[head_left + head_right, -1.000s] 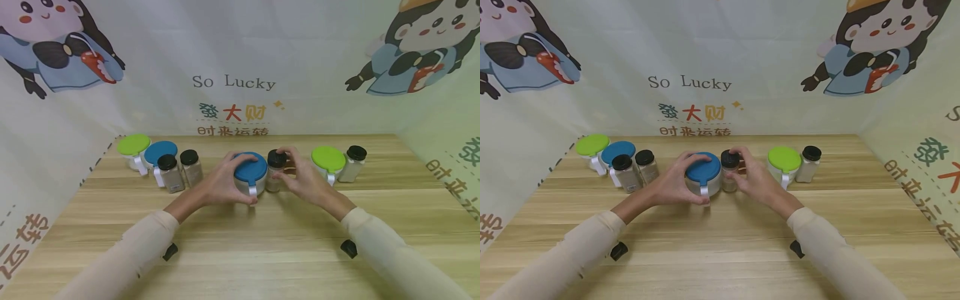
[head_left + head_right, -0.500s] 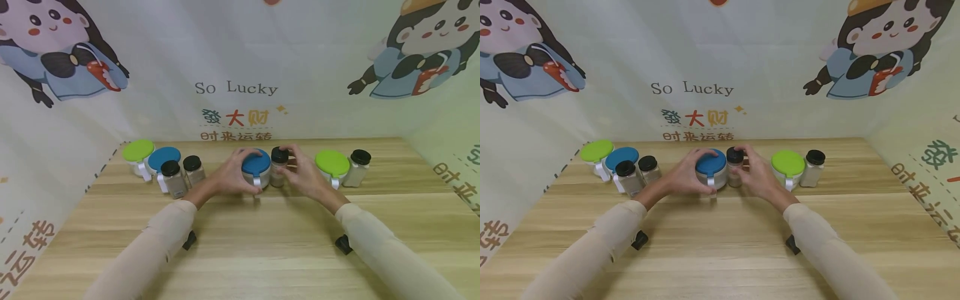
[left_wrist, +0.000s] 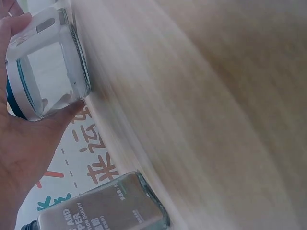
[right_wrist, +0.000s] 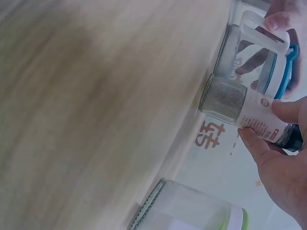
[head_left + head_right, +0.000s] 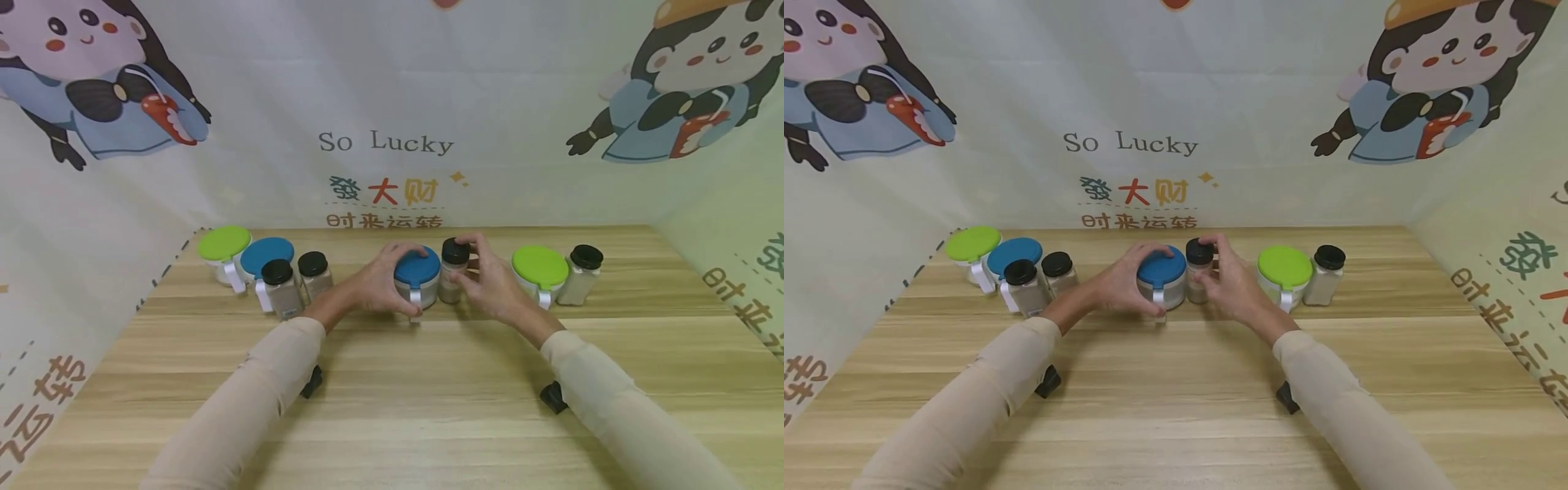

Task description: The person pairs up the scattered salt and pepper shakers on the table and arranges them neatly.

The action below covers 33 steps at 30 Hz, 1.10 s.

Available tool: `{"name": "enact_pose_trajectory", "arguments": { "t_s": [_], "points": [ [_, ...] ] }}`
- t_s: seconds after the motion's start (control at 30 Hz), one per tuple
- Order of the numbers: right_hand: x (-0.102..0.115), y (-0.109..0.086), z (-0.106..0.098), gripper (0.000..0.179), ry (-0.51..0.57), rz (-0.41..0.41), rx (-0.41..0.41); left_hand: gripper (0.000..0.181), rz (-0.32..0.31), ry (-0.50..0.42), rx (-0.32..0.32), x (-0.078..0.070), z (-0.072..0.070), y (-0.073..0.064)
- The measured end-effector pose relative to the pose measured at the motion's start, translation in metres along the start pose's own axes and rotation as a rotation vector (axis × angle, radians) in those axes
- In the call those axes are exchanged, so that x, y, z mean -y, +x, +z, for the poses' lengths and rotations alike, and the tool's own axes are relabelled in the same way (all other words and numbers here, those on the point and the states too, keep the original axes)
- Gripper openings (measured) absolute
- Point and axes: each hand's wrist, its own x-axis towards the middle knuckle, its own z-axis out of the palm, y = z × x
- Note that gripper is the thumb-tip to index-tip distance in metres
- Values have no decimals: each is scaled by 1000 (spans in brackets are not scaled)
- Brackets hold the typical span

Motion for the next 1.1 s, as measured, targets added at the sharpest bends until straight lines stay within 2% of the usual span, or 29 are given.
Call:
{"name": "enact_pose_trajectory", "arguments": {
  "t_s": [0.17,0.33,0.43,0.53,0.63,0.8,0.93,1.1],
  "points": [
    [1,2,2,59,-21,-17,5,91,-4,-27,7,1,-2,-1],
    [-1,3,7,62,15,-7,43,91,-10,-40,7,1,-5,-4],
    [0,1,7,66,-27,0,51,94,-9,-23,-14,0,-6,-7],
    [2,-1,5,74,-116,-33,8,97,18,-19,-64,-5,-8,-10],
    [7,-1,1,73,-163,-118,-83,94,74,2,-110,-15,-9,-12],
    [22,6,-3,50,-131,-344,-195,78,143,32,-129,-31,-13,-16],
    [36,14,-2,41,-66,-480,-223,62,159,-28,-141,-42,-26,-23],
    [49,25,5,38,-41,-533,-197,46,194,-37,-169,-53,-53,-32]
  ]
}}
